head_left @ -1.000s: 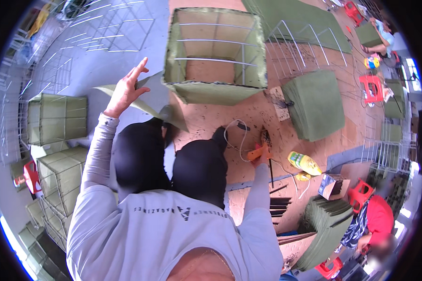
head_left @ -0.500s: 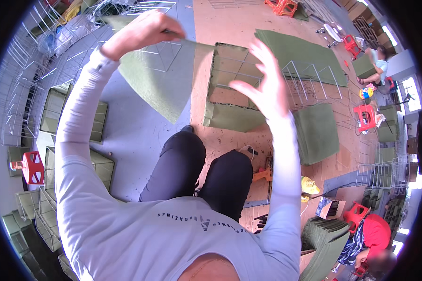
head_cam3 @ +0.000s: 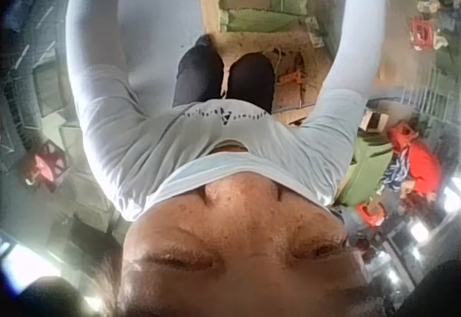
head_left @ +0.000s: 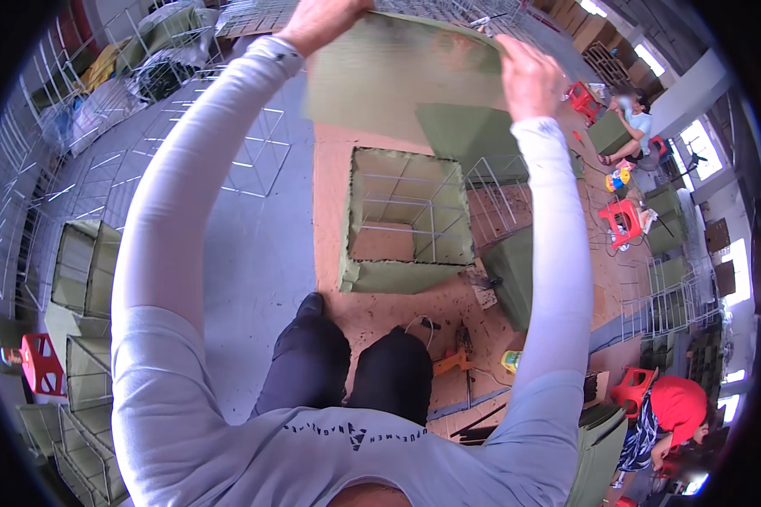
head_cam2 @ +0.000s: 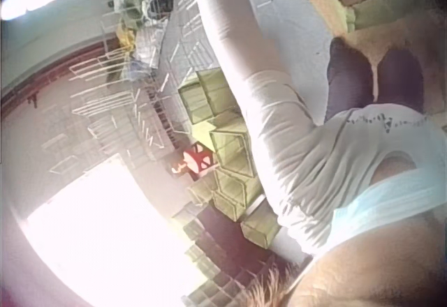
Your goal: Assembling fabric-covered foam panels onto wire frames using a hot glue gun in a manufacturing setting.
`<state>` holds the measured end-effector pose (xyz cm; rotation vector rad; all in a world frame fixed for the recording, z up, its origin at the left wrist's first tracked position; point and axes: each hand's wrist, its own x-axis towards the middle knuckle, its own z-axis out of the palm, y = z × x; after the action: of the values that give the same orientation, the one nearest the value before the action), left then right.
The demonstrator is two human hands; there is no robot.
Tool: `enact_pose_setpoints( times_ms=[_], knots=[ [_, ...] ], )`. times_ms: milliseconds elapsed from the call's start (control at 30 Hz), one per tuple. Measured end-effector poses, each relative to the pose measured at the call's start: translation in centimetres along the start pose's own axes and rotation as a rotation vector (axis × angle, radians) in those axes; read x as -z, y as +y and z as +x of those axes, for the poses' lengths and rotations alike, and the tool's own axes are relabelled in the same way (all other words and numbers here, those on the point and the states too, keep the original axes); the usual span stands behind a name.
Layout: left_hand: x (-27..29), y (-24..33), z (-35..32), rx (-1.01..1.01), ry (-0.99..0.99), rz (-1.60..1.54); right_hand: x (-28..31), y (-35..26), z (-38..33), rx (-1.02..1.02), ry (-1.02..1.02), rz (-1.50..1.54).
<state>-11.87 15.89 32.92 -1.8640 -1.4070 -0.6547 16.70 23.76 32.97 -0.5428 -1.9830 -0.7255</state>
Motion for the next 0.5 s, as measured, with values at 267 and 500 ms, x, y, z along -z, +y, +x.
enact_pose_setpoints(
  times_ms=[267,500],
  knots=[
    [-9.1,6.8,-2.6,-0.017,-0.083,-0.009,8.2,-2.6,-11.7,0.220,-0.159,0.037],
    [-9.2,8.7,-9.6,0.087,-0.101,-0.112,7.1,-5.0,-20.8,-0.212,-0.265,0.094]
  ],
)
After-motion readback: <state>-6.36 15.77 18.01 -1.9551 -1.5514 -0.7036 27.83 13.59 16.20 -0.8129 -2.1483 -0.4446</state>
